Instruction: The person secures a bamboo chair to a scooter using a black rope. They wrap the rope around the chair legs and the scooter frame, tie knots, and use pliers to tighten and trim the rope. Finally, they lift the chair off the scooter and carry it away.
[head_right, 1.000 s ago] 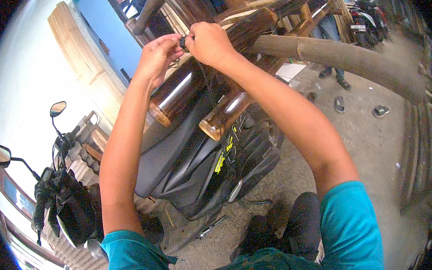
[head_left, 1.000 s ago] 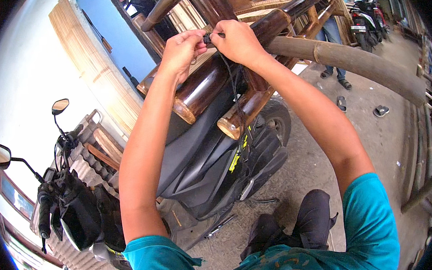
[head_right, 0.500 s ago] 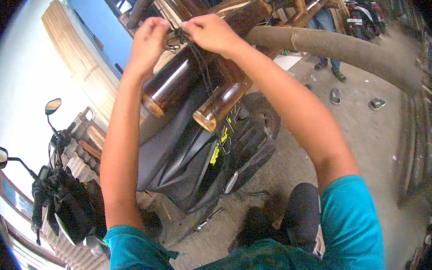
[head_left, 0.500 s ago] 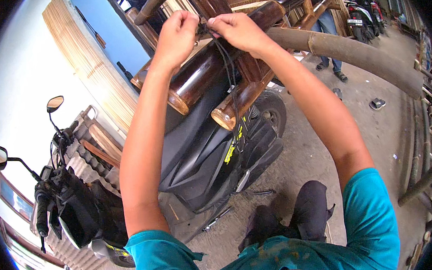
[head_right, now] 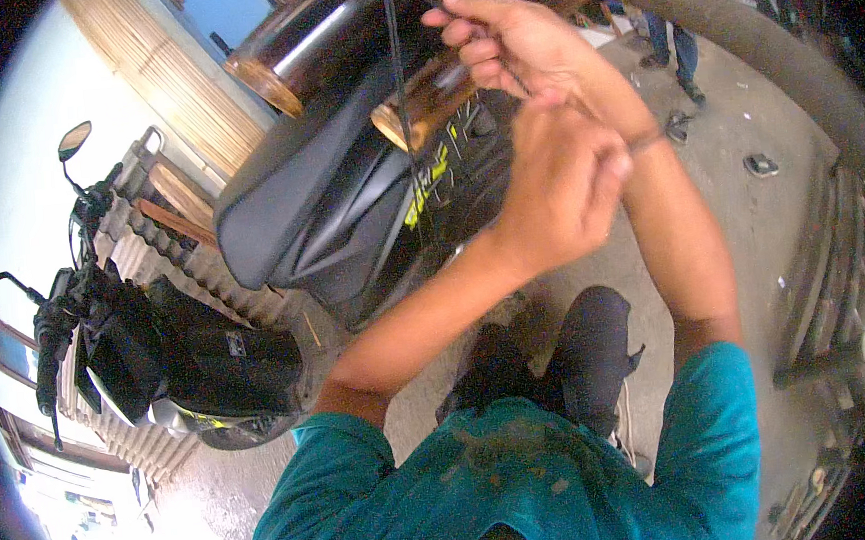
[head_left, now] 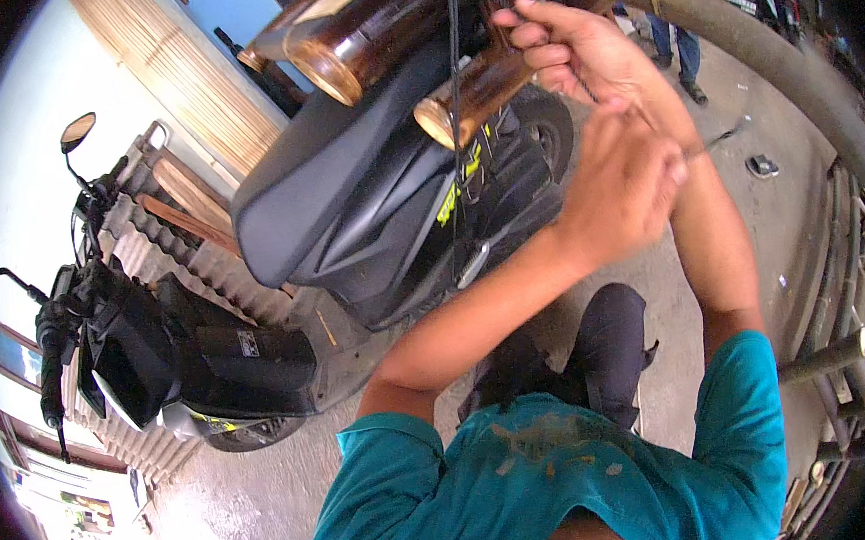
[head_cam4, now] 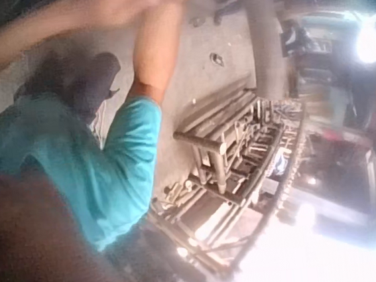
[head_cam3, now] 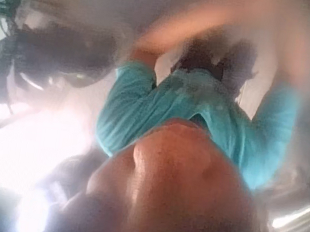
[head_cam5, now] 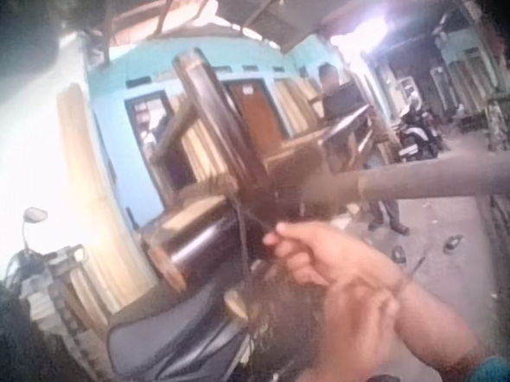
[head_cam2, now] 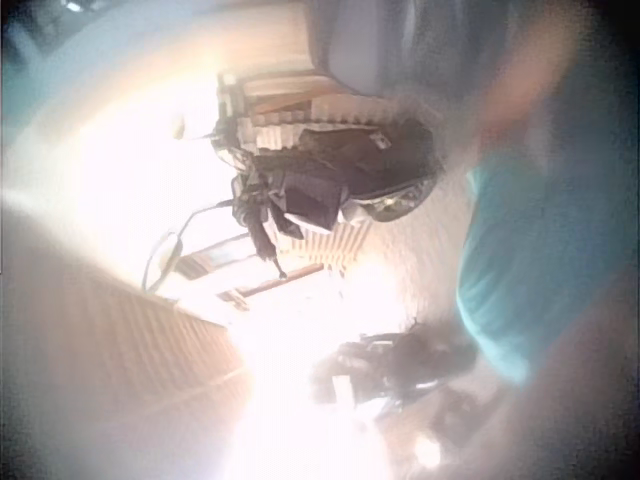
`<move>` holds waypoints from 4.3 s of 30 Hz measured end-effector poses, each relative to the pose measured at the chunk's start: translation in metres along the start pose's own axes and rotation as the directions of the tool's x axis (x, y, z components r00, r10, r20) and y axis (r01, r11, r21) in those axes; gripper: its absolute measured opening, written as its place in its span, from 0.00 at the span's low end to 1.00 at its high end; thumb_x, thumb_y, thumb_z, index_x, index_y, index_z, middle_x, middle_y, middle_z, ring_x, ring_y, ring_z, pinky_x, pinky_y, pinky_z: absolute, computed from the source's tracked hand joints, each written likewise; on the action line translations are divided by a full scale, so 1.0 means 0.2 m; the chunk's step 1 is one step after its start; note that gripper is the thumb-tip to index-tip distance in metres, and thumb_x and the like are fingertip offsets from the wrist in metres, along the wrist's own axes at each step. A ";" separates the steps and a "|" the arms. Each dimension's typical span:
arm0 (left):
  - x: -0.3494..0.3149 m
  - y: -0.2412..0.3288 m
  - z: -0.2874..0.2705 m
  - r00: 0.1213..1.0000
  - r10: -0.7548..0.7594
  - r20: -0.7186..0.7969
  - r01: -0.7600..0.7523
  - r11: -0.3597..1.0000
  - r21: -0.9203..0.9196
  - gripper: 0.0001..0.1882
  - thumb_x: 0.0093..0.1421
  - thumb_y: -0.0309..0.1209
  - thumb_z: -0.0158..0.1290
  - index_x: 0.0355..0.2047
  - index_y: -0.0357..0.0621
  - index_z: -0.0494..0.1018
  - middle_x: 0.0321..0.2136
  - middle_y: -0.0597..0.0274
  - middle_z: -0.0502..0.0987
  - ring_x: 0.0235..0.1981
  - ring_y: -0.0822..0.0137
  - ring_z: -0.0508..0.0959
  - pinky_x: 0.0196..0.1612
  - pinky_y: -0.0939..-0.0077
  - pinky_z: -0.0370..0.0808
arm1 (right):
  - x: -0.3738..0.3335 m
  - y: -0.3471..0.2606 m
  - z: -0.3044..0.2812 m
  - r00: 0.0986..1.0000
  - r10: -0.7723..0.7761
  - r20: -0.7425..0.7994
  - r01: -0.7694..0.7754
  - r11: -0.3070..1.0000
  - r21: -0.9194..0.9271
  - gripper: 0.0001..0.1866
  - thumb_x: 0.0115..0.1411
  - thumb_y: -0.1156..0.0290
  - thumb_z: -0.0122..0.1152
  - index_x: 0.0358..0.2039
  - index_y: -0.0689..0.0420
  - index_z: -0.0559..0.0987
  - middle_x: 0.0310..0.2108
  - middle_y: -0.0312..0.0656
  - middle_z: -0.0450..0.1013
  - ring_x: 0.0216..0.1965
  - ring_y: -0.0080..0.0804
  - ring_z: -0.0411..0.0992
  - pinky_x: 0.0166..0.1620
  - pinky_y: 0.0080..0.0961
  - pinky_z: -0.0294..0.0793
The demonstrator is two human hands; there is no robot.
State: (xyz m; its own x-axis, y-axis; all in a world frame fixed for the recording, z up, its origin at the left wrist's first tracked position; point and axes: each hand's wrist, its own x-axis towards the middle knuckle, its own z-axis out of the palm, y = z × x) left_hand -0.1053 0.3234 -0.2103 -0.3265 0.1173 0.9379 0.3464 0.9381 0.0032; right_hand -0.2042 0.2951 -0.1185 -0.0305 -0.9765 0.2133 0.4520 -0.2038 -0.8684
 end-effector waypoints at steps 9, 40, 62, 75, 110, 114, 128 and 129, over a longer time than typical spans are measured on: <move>-0.59 0.10 0.01 0.950 -0.301 0.080 0.310 0.937 -0.160 0.10 0.52 0.23 0.56 0.35 0.41 0.70 0.24 0.58 0.73 0.30 0.57 0.74 0.54 0.52 0.64 | -0.14 0.51 -0.06 0.916 -0.332 -0.226 0.249 0.911 -0.327 0.19 0.68 0.55 0.47 0.23 0.51 0.68 0.14 0.23 0.56 0.15 0.13 0.51 0.17 0.18 0.49; 0.16 -0.41 -0.79 0.952 0.250 -0.179 0.021 0.527 0.850 0.07 0.55 0.30 0.59 0.34 0.44 0.76 0.32 0.58 0.75 0.41 0.59 0.70 0.44 0.68 0.67 | -0.44 1.21 -0.23 0.760 -0.582 -0.289 0.235 0.662 -0.712 0.17 0.67 0.64 0.48 0.22 0.60 0.65 0.16 0.35 0.56 0.21 0.20 0.56 0.23 0.25 0.59; -0.10 -0.32 -0.11 0.501 -0.843 -0.195 0.570 0.491 -0.658 0.11 0.68 0.38 0.44 0.44 0.44 0.65 0.19 0.72 0.61 0.16 0.82 0.58 0.17 0.86 0.57 | -0.69 0.79 0.15 0.525 -0.651 0.548 -0.165 0.554 0.816 0.25 0.65 0.45 0.46 0.27 0.57 0.73 0.10 0.35 0.62 0.07 0.25 0.53 0.10 0.21 0.50; -0.19 -0.34 -0.21 0.555 -0.831 0.022 0.619 0.396 -0.678 0.13 0.68 0.37 0.43 0.42 0.40 0.69 0.29 0.62 0.74 0.32 0.71 0.73 0.40 0.75 0.69 | -0.43 0.96 0.02 0.683 -0.697 -0.216 0.258 0.508 -0.822 0.11 0.63 0.72 0.43 0.44 0.63 0.70 0.29 0.48 0.73 0.29 0.39 0.74 0.35 0.34 0.72; 0.15 -0.63 -0.84 0.918 0.252 -0.308 0.088 0.627 0.774 0.10 0.62 0.27 0.50 0.36 0.32 0.78 0.35 0.53 0.78 0.37 0.66 0.76 0.47 0.73 0.70 | -0.14 1.15 -0.12 0.763 -0.473 -0.441 0.386 0.880 -0.276 0.16 0.65 0.65 0.55 0.21 0.58 0.71 0.16 0.27 0.60 0.21 0.14 0.56 0.23 0.19 0.58; 0.16 -0.66 -0.87 0.911 0.282 -0.302 0.050 0.651 0.758 0.13 0.62 0.30 0.49 0.36 0.33 0.79 0.34 0.54 0.79 0.34 0.68 0.76 0.41 0.74 0.73 | -0.14 1.15 -0.12 0.761 -0.482 -0.434 0.414 0.876 -0.248 0.15 0.64 0.68 0.56 0.21 0.58 0.71 0.16 0.27 0.60 0.21 0.13 0.56 0.23 0.18 0.58; 0.15 -0.64 -0.84 0.916 0.248 -0.314 0.097 0.623 0.776 0.11 0.63 0.26 0.48 0.37 0.32 0.78 0.36 0.52 0.79 0.39 0.65 0.76 0.48 0.72 0.70 | -0.15 1.13 -0.12 0.773 -0.462 -0.434 0.359 0.884 -0.299 0.16 0.64 0.65 0.56 0.21 0.58 0.71 0.16 0.27 0.60 0.22 0.14 0.57 0.23 0.20 0.60; 0.15 -0.64 -0.83 0.914 0.253 -0.317 0.093 0.632 0.770 0.11 0.63 0.26 0.48 0.37 0.32 0.78 0.37 0.51 0.78 0.39 0.64 0.76 0.49 0.71 0.69 | -0.15 1.12 -0.12 0.763 -0.493 -0.419 0.357 0.861 -0.362 0.17 0.65 0.63 0.55 0.20 0.58 0.71 0.17 0.29 0.66 0.20 0.16 0.63 0.24 0.18 0.63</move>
State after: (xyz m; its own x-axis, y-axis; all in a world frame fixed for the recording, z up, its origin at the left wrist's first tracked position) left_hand -0.0129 0.1536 -0.1247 0.0681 0.2408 0.9682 -0.4883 0.8543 -0.1781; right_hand -0.1230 0.2763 -0.3296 -0.6191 -0.6739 0.4032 0.0554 -0.5496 -0.8336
